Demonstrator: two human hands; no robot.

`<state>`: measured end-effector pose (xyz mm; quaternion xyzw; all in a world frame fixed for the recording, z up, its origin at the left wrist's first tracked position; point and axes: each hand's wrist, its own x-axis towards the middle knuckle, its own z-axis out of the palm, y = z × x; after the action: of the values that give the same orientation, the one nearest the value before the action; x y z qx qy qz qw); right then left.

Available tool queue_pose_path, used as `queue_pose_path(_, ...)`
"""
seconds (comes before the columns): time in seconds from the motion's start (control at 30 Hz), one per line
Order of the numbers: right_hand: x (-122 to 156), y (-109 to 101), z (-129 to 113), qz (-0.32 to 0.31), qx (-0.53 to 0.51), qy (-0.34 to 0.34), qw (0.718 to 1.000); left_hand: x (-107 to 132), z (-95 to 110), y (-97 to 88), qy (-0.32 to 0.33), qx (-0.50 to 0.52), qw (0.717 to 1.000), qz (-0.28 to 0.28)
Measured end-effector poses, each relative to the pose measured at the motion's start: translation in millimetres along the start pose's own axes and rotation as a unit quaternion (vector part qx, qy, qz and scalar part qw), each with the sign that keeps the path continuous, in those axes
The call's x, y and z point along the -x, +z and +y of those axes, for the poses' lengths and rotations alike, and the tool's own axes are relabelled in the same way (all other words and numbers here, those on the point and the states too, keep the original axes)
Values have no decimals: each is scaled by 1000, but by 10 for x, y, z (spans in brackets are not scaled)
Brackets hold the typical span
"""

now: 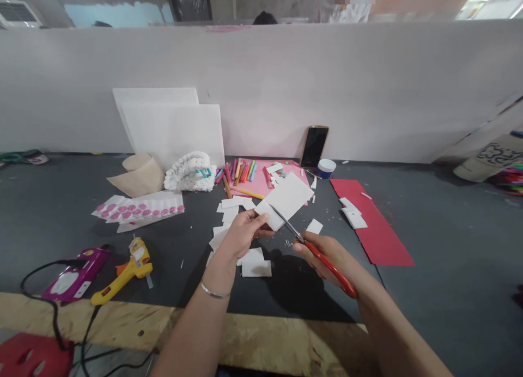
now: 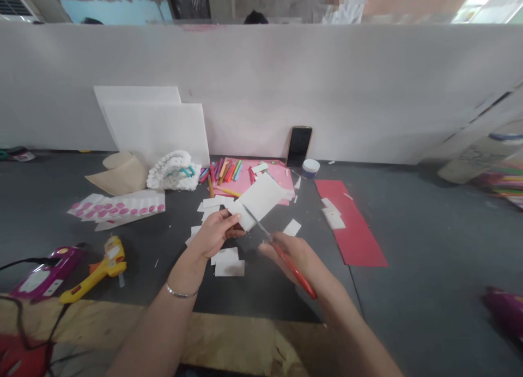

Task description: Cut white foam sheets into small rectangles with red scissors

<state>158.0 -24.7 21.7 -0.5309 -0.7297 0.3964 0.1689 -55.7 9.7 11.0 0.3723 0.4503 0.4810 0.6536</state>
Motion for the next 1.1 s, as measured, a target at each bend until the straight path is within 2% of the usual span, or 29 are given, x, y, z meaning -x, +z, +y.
queue_pose_path(0.23,-18,-5,184,-15,45,-33,998,11,-37,-11,3,-20,999,-29)
queue_pose_path(0.4,-9,-11,97,10,34,-36,999,20,-68,17,5,-11,999,-30)
queue_pose_path(0.5,-10,-20,44,4,6,-29,1000,26,-58,19,4,-1,999,-32)
queue_pose_path(0.6,-10,-10,56,-7,-15,-10,1000,32,-44,15,-2,3,1000,-30)
queue_pose_path(0.73,-3,51,89,-4,-20,-19,1000,45,-36,37,-8,-1,1000,-29)
queue_pose_path(0.93,-11,71,24,22,1,-18,1000,59,-42,94,-22,-6,999,-44)
queue_pose_path(1.1,-50,36,74,17,21,-38,999,63,-34,77,-13,-7,999,-50)
